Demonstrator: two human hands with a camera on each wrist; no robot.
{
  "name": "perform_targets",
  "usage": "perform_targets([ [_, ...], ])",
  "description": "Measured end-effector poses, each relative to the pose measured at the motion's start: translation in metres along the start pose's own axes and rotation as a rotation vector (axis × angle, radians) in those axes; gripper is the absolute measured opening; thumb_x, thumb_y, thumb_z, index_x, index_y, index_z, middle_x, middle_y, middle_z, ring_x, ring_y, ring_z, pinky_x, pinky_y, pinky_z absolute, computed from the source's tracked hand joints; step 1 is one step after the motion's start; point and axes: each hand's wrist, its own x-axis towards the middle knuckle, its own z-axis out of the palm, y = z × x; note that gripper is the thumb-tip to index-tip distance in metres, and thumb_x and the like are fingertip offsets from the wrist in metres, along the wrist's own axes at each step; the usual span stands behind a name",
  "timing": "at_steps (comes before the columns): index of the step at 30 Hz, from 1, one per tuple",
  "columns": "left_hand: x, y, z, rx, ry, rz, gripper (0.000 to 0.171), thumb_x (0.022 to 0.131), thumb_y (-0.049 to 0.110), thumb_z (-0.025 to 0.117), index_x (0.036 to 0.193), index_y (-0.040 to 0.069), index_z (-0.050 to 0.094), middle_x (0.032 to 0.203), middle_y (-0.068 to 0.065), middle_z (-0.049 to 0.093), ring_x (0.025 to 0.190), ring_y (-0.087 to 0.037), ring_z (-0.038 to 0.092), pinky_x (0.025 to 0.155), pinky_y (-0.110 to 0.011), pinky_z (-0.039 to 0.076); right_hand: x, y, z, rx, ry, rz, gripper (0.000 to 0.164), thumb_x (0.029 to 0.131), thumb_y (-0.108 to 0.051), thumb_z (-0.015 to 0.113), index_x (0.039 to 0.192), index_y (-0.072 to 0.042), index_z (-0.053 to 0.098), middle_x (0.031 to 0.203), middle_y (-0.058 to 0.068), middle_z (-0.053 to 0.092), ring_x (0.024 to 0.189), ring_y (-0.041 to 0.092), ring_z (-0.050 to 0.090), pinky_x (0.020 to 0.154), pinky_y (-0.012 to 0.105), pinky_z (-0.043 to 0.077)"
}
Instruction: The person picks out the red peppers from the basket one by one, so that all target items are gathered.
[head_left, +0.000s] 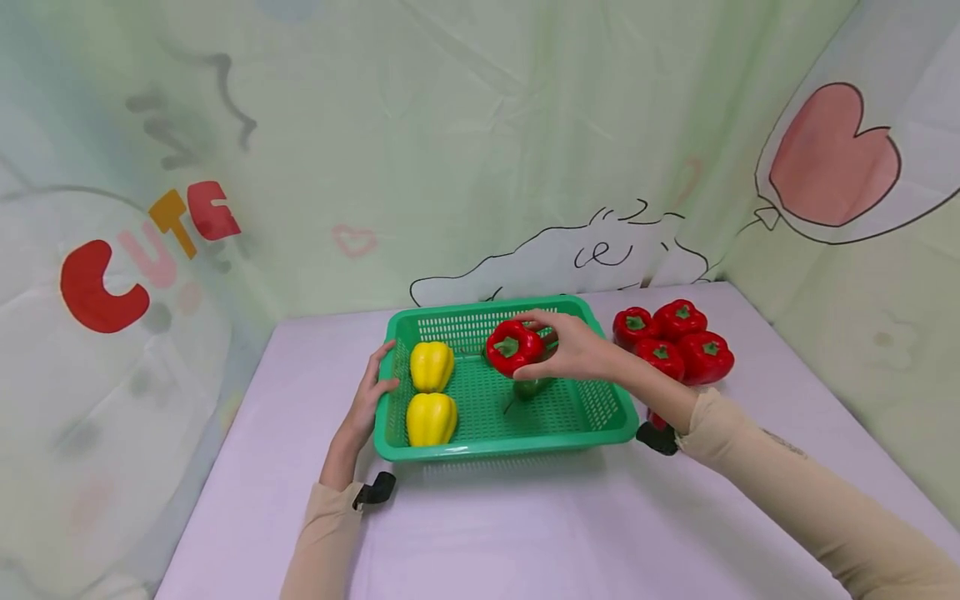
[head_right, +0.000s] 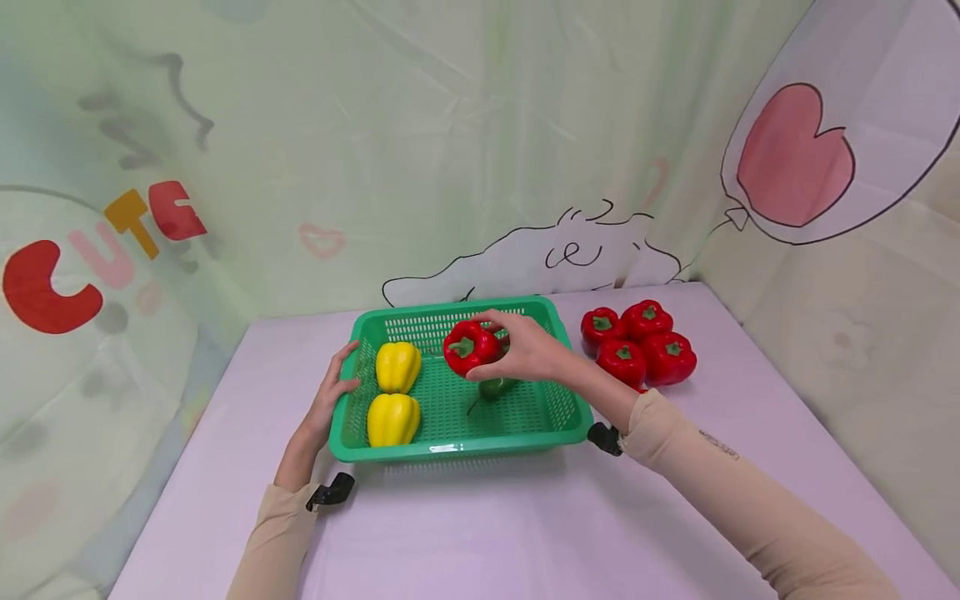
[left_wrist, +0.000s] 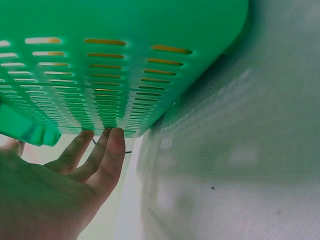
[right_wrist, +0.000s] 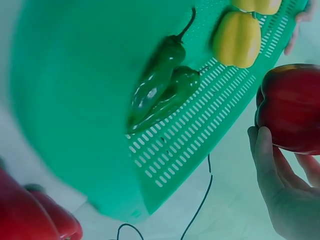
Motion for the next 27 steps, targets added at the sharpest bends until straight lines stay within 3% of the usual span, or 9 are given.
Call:
perform_targets([
  [10, 0.0, 0.003, -0.001, 0.012, -0.001, 0.003, 0.067, 0.096, 0.012, 0.043, 0.157, 0.02, 0.017, 0.162, -0.014, 0.014, 0.141, -0.038, 0.029, 0.107, -0.055, 0.032, -0.019, 0.01, -0.012, 0.035, 0.044, 0.021, 0.078, 0.075, -0.023, 0.086, 0.14, -0.009, 0.047, 0.13, 0.017, 0.056, 0.109, 0.035, 0.059, 0.076, 0.038, 0.057],
  [17, 0.0, 0.003, -0.002, 0.014, 0.002, -0.001, 0.067, 0.096, 0.011, 0.042, 0.157, 0.019, 0.017, 0.162, -0.014, 0.015, 0.14, -0.038, 0.03, 0.106, -0.054, 0.033, -0.028, 0.016, -0.014, 0.013, 0.062, 0.028, 0.088, 0.076, -0.029, 0.084, 0.15, -0.016, 0.038, 0.131, 0.016, 0.055, 0.115, 0.035, 0.055, 0.079, 0.04, 0.057],
  [27, 0.0, 0.001, -0.001, 0.011, -0.004, -0.009, 0.067, 0.096, 0.012, 0.042, 0.157, 0.02, 0.016, 0.161, -0.014, 0.015, 0.139, -0.038, 0.031, 0.105, -0.054, 0.034, -0.045, 0.024, -0.016, 0.058, 0.086, 0.03, 0.079, 0.079, -0.023, 0.082, 0.147, -0.011, 0.042, 0.131, 0.019, 0.055, 0.111, 0.037, 0.058, 0.077, 0.037, 0.057],
])
